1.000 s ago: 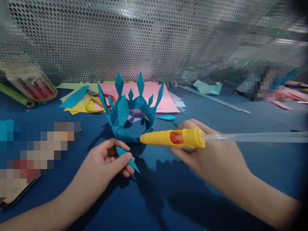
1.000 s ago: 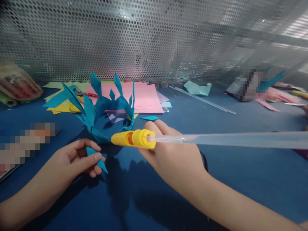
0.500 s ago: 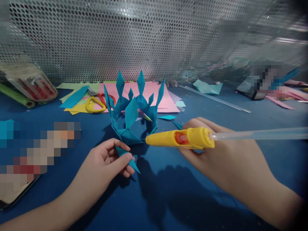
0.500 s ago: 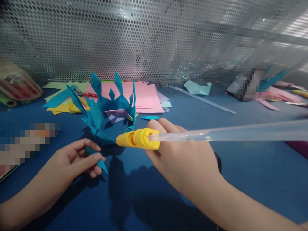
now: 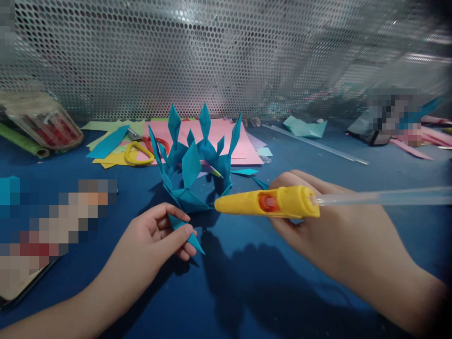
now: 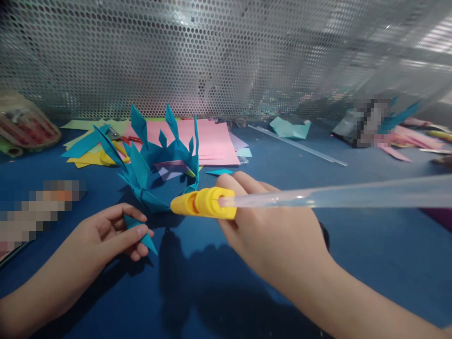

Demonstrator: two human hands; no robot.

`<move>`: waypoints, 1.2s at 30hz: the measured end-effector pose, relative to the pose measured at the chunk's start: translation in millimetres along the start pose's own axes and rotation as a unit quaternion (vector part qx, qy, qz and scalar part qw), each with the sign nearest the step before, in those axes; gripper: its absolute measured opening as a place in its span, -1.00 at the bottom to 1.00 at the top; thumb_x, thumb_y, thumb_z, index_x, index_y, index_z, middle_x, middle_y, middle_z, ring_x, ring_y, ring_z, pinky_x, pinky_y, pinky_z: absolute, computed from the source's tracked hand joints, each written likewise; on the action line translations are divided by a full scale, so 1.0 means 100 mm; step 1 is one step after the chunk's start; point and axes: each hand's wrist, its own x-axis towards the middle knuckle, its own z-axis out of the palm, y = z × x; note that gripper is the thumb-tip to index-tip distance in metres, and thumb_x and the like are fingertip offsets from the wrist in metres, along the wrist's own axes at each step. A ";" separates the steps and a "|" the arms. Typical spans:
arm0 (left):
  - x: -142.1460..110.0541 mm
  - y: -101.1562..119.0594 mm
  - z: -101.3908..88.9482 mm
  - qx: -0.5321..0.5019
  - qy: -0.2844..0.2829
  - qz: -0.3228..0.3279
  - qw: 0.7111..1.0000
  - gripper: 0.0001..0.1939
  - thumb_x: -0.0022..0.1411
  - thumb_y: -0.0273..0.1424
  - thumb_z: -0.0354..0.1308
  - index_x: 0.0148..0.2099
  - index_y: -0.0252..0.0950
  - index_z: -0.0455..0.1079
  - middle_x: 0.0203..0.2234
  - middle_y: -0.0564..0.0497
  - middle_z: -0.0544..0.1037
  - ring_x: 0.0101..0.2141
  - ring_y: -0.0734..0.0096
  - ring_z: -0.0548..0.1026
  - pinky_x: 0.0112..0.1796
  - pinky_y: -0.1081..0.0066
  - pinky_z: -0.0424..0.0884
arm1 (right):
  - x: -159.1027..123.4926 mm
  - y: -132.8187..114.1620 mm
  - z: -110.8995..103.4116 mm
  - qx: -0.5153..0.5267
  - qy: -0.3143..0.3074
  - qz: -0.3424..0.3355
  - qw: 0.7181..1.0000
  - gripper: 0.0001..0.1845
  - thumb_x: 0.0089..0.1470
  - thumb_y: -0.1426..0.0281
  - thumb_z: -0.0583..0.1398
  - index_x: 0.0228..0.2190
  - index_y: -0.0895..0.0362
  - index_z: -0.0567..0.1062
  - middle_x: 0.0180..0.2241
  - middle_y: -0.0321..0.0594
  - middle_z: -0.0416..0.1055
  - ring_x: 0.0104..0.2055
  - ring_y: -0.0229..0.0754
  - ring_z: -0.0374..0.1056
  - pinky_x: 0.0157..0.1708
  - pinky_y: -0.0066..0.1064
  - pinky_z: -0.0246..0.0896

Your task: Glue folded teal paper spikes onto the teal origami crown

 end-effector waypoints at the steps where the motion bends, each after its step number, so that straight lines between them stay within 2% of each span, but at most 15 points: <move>1: 0.00 0.00 0.00 -0.004 -0.002 0.000 1.000 -0.86 0.06 -0.40 0.36 -0.35 -0.27 0.46 -0.69 0.10 0.63 -0.66 0.54 0.55 -0.58 0.68 0.43 | 0.00 0.00 0.00 0.000 -0.002 0.002 1.000 -0.79 0.14 0.47 -0.02 -0.51 0.05 0.25 -0.65 -0.40 0.27 -0.76 -0.27 0.13 -0.77 -0.46 -0.15; 7: 0.00 -0.01 -0.01 -0.005 0.002 -0.001 1.000 -0.86 0.06 -0.39 0.37 -0.34 -0.27 0.46 -0.67 0.10 0.62 -0.65 0.54 0.55 -0.59 0.67 0.44 | 0.00 0.02 0.00 0.028 -0.017 0.009 0.999 -0.80 0.10 0.47 -0.02 -0.55 0.04 0.21 -0.65 -0.42 0.22 -0.74 -0.31 0.17 -0.73 -0.48 -0.08; 14: -0.01 0.01 -0.01 0.004 0.011 -0.002 1.000 -0.85 0.05 -0.39 0.37 -0.33 -0.27 0.46 -0.65 0.12 0.62 -0.64 0.52 0.56 -0.58 0.65 0.46 | 0.00 0.04 0.01 0.035 -0.030 0.012 0.999 -0.76 0.15 0.41 -0.03 -0.53 0.04 0.27 -0.64 -0.43 0.25 -0.71 -0.28 0.25 -0.75 -0.48 -0.03; 20: -0.02 0.05 0.00 0.012 0.012 -0.005 1.000 -0.86 0.07 -0.39 0.36 -0.35 -0.26 0.45 -0.66 0.12 0.61 -0.64 0.51 0.56 -0.58 0.64 0.46 | -0.04 0.06 -0.03 0.065 -0.075 0.028 0.995 -0.74 0.15 0.38 0.01 -0.55 0.04 0.32 -0.61 -0.39 0.29 -0.67 -0.26 0.29 -0.73 -0.48 0.05; 29: -0.04 0.07 0.04 0.006 0.021 -0.006 1.000 -0.84 0.02 -0.39 0.38 -0.38 -0.26 0.44 -0.68 0.13 0.58 -0.64 0.49 0.56 -0.59 0.63 0.45 | 0.00 0.08 -0.03 0.110 -0.075 0.029 0.991 -0.77 0.07 0.46 0.01 -0.56 0.06 0.37 -0.67 -0.44 0.34 -0.74 -0.31 0.26 -0.78 -0.54 0.02; 36: -0.04 0.05 0.01 0.013 0.013 -0.009 1.000 -0.85 0.06 -0.39 0.37 -0.34 -0.26 0.45 -0.65 0.11 0.61 -0.64 0.52 0.55 -0.58 0.64 0.45 | -0.03 0.11 -0.04 0.119 -0.086 0.042 0.988 -0.80 0.05 0.45 0.03 -0.55 0.05 0.37 -0.68 -0.44 0.35 -0.75 -0.31 0.25 -0.76 -0.56 0.01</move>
